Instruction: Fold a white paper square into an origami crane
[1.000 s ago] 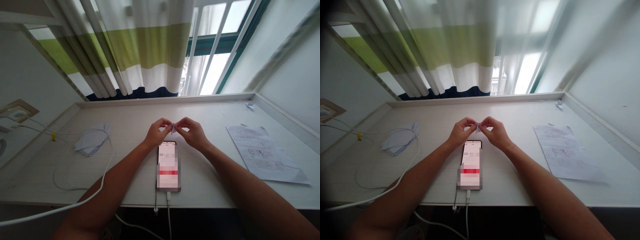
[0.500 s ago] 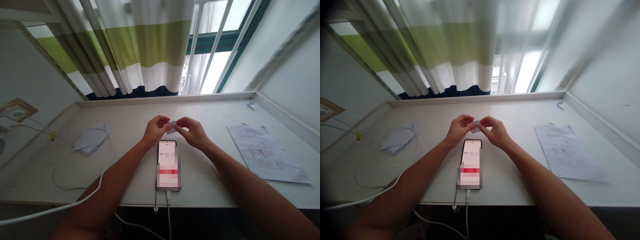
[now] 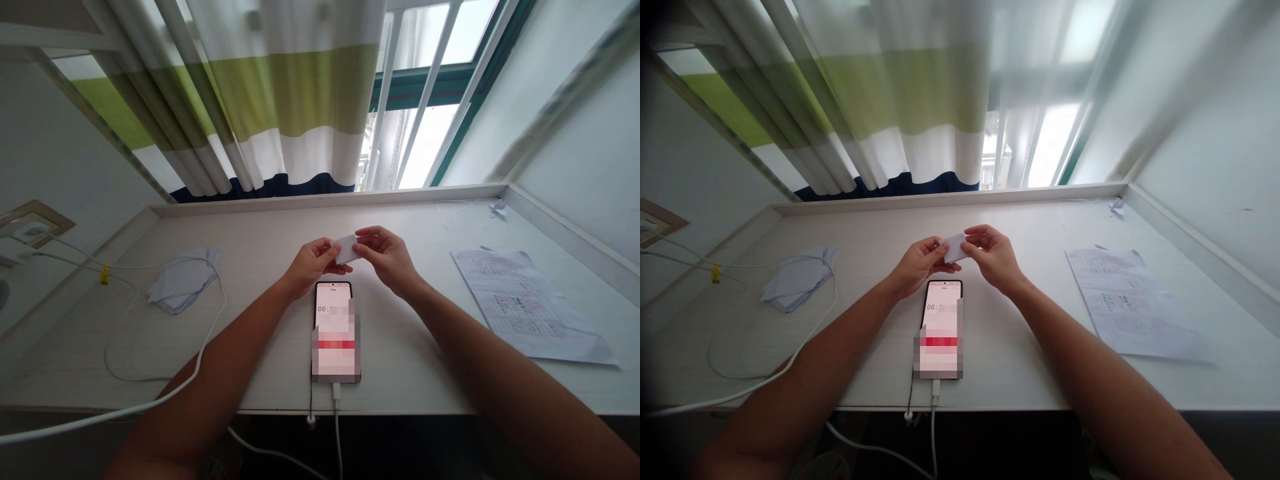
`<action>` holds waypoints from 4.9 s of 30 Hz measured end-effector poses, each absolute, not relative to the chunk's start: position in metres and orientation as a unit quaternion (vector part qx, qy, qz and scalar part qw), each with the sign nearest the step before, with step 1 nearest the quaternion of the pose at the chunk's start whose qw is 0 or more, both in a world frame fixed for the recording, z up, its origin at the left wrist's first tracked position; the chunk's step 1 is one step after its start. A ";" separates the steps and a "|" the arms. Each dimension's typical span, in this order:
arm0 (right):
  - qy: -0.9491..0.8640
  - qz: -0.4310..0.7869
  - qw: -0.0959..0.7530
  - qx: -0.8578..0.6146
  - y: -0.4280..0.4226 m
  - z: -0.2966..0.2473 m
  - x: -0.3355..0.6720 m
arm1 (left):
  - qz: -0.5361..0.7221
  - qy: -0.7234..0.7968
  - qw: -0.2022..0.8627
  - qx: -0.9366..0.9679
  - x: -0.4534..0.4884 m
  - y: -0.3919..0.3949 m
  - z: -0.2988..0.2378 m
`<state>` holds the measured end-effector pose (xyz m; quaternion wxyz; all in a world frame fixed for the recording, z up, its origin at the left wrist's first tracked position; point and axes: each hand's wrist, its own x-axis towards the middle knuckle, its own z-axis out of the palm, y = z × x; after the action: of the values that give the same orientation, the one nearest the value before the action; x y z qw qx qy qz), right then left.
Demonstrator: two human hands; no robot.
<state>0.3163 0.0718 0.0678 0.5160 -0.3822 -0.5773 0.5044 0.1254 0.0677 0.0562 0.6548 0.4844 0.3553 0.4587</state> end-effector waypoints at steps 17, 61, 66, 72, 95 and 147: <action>-0.607 0.456 0.506 -0.410 0.073 0.068 0.319 | 0.459 0.353 0.665 0.471 0.125 0.069 0.056; -0.632 0.432 0.518 -0.381 0.071 0.071 0.319 | 0.599 0.357 0.470 0.541 0.131 0.066 0.056; -0.667 0.397 0.497 -0.387 0.069 0.073 0.320 | 0.586 0.343 0.502 0.536 0.133 0.063 0.060; -0.655 0.418 0.514 -0.363 0.069 0.072 0.318 | 0.587 0.369 0.493 0.525 0.130 0.064 0.059; -0.589 0.470 0.543 -0.371 0.070 0.073 0.317 | 0.550 0.393 0.489 0.551 0.126 0.070 0.050; -0.611 0.456 0.514 -0.392 0.073 0.069 0.318 | 0.541 0.411 0.493 0.544 0.131 0.066 0.053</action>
<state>0.3175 0.0725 0.0689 0.5136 -0.3924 -0.6114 0.4565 0.1310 0.0661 0.0529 0.4926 0.5444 0.4106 0.5407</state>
